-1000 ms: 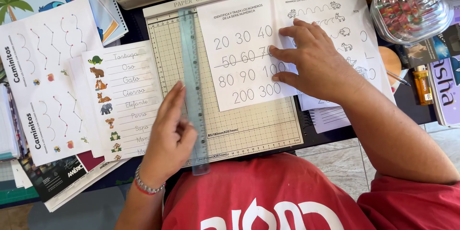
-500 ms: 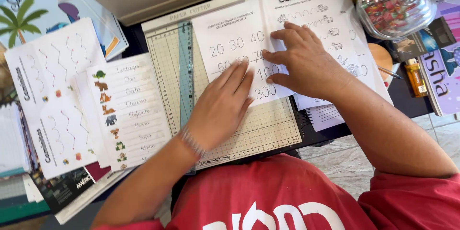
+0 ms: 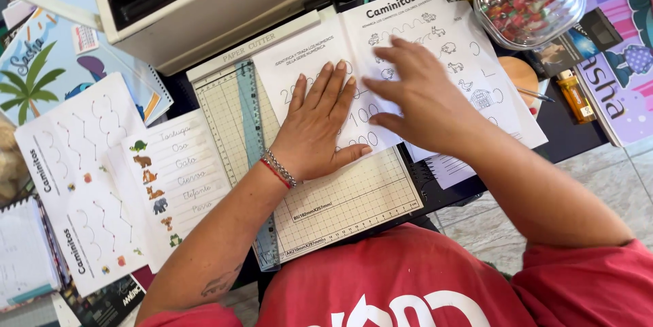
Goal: The person uses a paper cutter to trim printed worksheets. They align the sheets on the cutting mat, lower the cutter blade to slice the paper, and then remove the cut pieces. The person handles multiple worksheets with numbers and tracing lines, stacking them on the table.
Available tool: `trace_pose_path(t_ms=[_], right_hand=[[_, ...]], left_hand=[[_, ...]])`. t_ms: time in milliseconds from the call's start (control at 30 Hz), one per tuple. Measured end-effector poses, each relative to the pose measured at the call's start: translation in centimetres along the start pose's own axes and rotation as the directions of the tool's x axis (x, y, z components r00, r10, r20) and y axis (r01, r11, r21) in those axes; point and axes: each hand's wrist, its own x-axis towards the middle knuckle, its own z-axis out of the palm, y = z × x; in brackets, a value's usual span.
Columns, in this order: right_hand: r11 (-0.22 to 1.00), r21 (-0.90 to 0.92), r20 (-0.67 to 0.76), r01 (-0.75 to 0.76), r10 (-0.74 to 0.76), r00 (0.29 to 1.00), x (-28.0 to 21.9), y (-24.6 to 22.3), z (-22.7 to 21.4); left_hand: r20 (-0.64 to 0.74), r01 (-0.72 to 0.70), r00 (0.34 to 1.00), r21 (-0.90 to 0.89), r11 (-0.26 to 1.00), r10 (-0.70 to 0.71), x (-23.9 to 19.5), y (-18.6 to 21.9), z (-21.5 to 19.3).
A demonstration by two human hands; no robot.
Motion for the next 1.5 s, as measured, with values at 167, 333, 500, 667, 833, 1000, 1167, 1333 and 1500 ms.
trace_pose_path(t_ms=[167, 333, 500, 667, 833, 1000, 1167, 1333, 1500], right_hand=[[0.891, 0.3, -0.099, -0.341, 0.384, 0.918, -7.5, -3.2, -2.0], [0.576, 0.658, 0.059, -0.486, 0.604, 0.795, -12.8, -5.0, 2.7], [0.244, 0.899, 0.122, -0.364, 0.657, 0.744, -12.6, -5.6, 4.1], [0.021, 0.926, 0.255, -0.377, 0.7, 0.667, -11.9, -5.5, 5.1], [-0.051, 0.952, 0.244, -0.301, 0.718, 0.651, -11.9, -5.6, 5.9], [0.089, 0.958, 0.137, -0.271, 0.689, 0.711, -12.2, -5.4, 6.5], [0.177, 0.946, 0.086, -0.272, 0.673, 0.734, -12.5, -5.4, 6.7], [0.204, 0.941, 0.065, -0.271, 0.676, 0.734, -12.3, -5.4, 6.7], [0.137, 0.953, 0.105, -0.27, 0.686, 0.72, -12.3, -5.5, 6.6]], left_hand=[[0.019, 0.013, 1.0, -0.002, 1.0, -0.013, 0.0, 0.0, -0.1], [0.019, 0.012, 1.0, 0.015, 1.0, -0.013, 0.0, 0.1, -0.4], [0.033, 0.011, 0.999, 0.002, 1.0, -0.011, 0.1, 0.1, -0.8], [0.038, -0.002, 0.999, 0.041, 0.999, 0.001, 0.1, 0.1, -0.9], [0.016, -0.014, 1.0, 0.013, 1.0, 0.014, 0.1, 0.2, -1.1], [0.027, -0.004, 1.0, 0.032, 0.999, 0.003, 0.0, 0.1, -1.1], [0.043, 0.0, 0.999, -0.005, 1.0, 0.0, 0.0, 0.1, -1.2], [0.051, 0.0, 0.999, -0.01, 1.0, 0.001, 0.1, 0.0, -1.3], [0.07, -0.003, 0.998, -0.006, 1.0, 0.003, 0.1, 0.0, -1.3]])
